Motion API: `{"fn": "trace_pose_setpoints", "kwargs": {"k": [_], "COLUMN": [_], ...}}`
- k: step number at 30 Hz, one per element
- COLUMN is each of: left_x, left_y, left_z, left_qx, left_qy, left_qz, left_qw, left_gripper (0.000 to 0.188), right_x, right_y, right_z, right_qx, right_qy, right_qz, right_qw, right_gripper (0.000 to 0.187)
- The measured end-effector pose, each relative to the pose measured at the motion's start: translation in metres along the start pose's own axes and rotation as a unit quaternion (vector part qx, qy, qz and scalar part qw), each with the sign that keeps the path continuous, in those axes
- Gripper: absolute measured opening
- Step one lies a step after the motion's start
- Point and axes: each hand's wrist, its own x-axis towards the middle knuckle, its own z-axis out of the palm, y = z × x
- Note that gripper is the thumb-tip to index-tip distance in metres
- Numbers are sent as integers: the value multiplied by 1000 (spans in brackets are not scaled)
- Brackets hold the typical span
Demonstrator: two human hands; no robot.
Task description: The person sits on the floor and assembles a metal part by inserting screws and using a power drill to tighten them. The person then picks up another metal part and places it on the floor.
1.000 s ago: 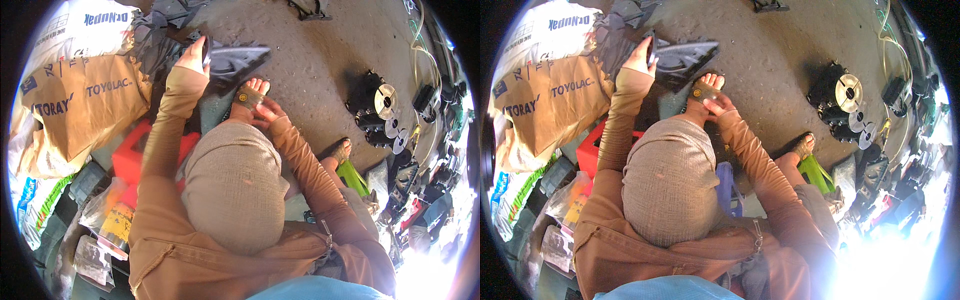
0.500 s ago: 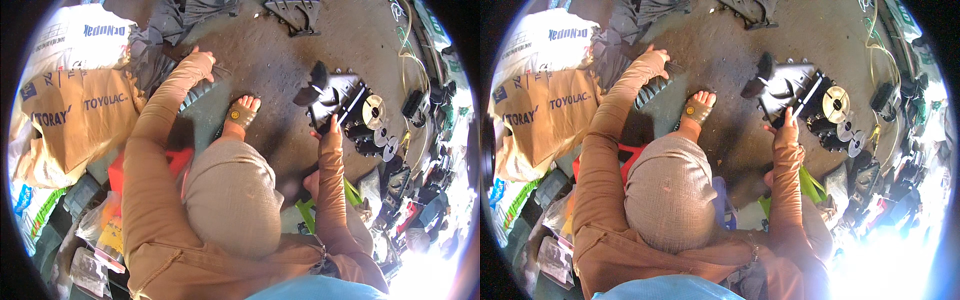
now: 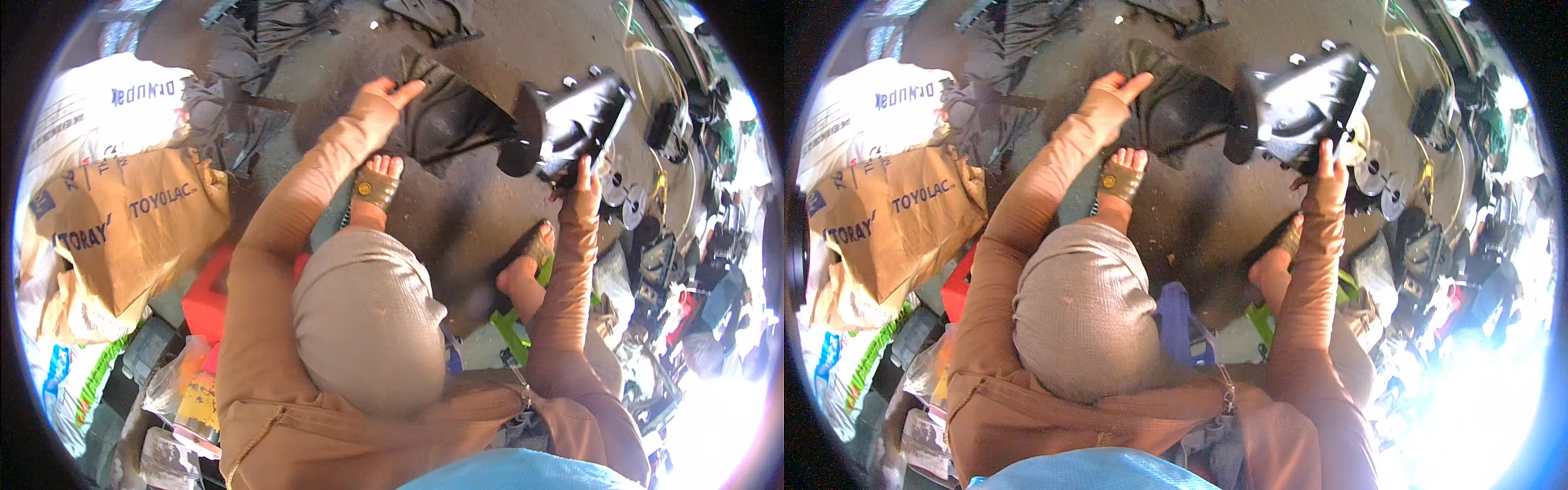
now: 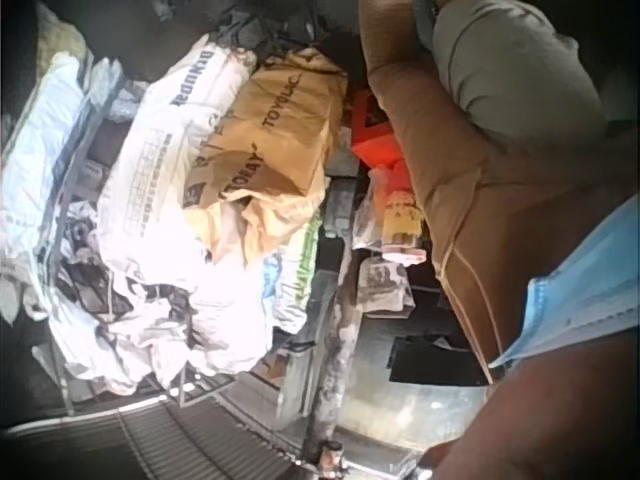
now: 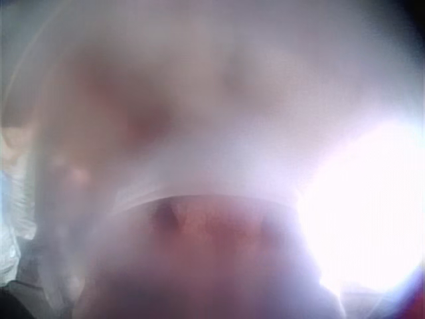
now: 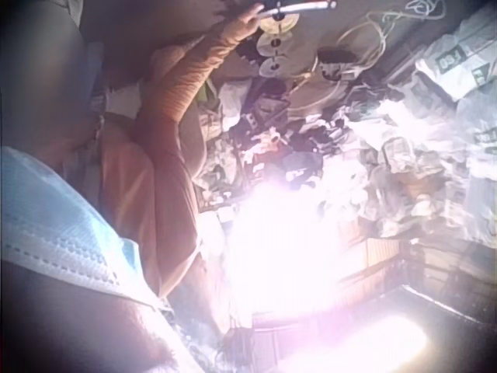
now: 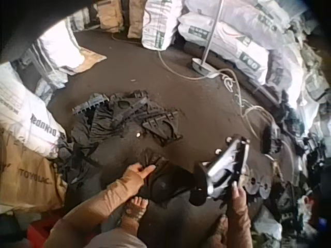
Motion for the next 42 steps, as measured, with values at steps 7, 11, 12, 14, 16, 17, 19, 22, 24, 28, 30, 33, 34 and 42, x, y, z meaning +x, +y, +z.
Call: {"fn": "trace_pose_setpoints", "kwargs": {"k": [7, 11, 12, 14, 16, 17, 19, 22, 24, 28, 30, 33, 34, 42], "left_x": [-28, -19, -19, -22, -29, -33, -37, -37, -35, -33, -34, -32, -31, -32], "left_y": [-98, -99, -95, -88, -87, -90, -97, -110, -117, -122, -124, -127, -128, -128], "left_z": [81, 50, 39, 25, 25, 28, 38, 49, 52, 56, 57, 56, 55, 58], "left_qx": [-97, 14, -8, -63, -120, -151, -98, -71, -78, -94, -121, -177, -193, -217], "left_qy": [-329, -295, -279, -248, -260, -264, -278, -287, -293, -323, -323, -319, -321, -304], "left_qz": [-201, -201, -205, -224, -219, -215, -214, -230, -214, -220, -232, -252, -253, -264], "left_qw": [918, 934, 938, 940, 933, 928, 931, 927, 929, 916, 909, 896, 892, 889], "left_gripper": [57, 44, 42, 37, 40, 42, 40, 34, 34, 37, 39, 40, 40, 44], "right_x": [23, 13, 11, 7, 4, 3, 1, -9, -9, -4, -1, 1, 1, -4], "right_y": [42, 92, 98, 108, 113, 116, 123, 138, 146, 150, 146, 139, 137, 134], "right_z": [-37, -17, -12, 0, 8, 10, 11, 0, -8, -18, -19, -21, -20, -4], "right_qx": [-220, -233, -265, -298, -324, -373, -437, -490, -508, -417, -414, -410, -399, -408], "right_qy": [-173, -277, -305, -334, -368, -351, -335, -195, -168, -249, -273, -307, -308, -293], "right_qz": [67, 48, 55, 78, 54, 10, -109, -186, -193, -141, -156, -156, -169, -187], "right_qw": [958, 931, 913, 891, 870, 859, 828, 829, 823, 863, 854, 845, 847, 844], "right_gripper": [31, 34, 37, 41, 41, 41, 40, 38, 34, 33, 32, 32, 31, 25]}}
